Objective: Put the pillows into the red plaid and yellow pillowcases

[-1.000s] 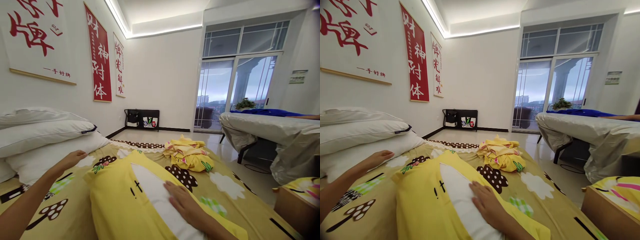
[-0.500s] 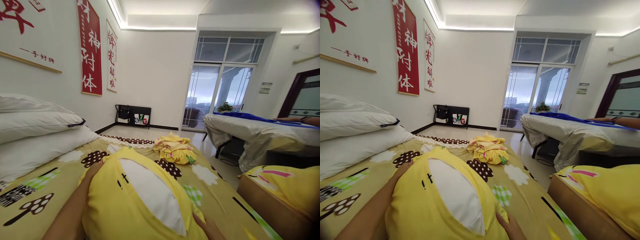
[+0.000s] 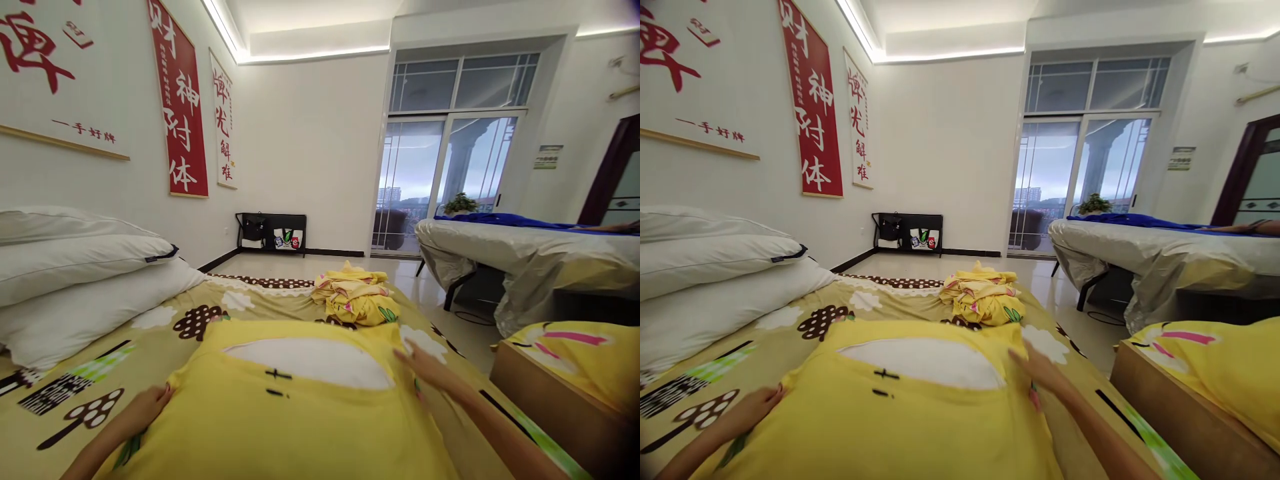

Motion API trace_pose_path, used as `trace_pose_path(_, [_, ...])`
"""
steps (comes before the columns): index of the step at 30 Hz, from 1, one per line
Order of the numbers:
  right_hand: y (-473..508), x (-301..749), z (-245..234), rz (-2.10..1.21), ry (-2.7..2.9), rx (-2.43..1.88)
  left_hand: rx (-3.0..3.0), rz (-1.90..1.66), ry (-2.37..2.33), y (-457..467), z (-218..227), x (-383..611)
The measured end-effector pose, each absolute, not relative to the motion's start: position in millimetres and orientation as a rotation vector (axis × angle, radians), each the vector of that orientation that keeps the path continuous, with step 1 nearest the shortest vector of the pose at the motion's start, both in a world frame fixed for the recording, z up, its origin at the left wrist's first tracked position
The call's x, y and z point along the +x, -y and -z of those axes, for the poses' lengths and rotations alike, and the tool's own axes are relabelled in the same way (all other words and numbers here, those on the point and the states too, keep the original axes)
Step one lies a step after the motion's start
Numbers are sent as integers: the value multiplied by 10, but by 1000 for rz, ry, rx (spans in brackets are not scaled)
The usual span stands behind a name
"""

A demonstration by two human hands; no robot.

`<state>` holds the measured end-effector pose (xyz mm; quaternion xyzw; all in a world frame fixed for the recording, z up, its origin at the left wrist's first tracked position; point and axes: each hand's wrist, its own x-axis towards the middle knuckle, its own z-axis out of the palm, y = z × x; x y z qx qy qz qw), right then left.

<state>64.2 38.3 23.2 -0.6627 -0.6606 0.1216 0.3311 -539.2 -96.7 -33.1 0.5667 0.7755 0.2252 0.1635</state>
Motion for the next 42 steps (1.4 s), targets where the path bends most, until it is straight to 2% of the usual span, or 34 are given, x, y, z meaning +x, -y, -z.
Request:
trace_pose_path(2, [-173,639,114,-793,1642,-1888,1654,-604,-2204,1011,429,-5560])
trace_pose_path(4, [-1,719,325,-1165,1479,-1905,1686,-746,-2330,1010,275,-5657])
trace_pose_path(8, [253,857,435,-1567,1263,-1825,1768,-929,-2329,875,-307,-5346])
trace_pose_path(10, [365,795,434,-1740,1219,-1684,1844,-844,-2219,727,-450,-4965])
trace_pose_path(13, [456,584,351,-1865,1163,-1333,1933,-480,-2258,444,-424,-4392])
trace_pose_path(16, [375,417,109,-1720,1152,-1184,1958,-173,-2310,217,-383,-4133])
trace_pose_path(20, [67,383,-128,-1249,1476,-1088,1920,-70,-2328,160,-490,-4273])
trace_pose_path(23, [-172,407,-9,-796,1837,-1432,1882,-53,-2423,216,-494,-4373])
trace_pose_path(26, [-329,426,111,-538,1954,-1826,1899,-63,-2503,226,-430,-4333])
trace_pose_path(30, [-476,324,-62,-362,1964,-1858,2000,-115,-2527,131,-425,-4205])
trace_pose_path(33, [-619,66,-196,-378,2095,-1890,2036,-202,-2489,39,-421,-4130])
trace_pose_path(38, [-786,-439,-62,-278,2125,-2097,1874,-417,-2461,-23,-363,-4067])
trace_pose_path(42, [-721,-426,-54,-126,2017,-2170,1801,-731,-2392,42,-596,-4005])
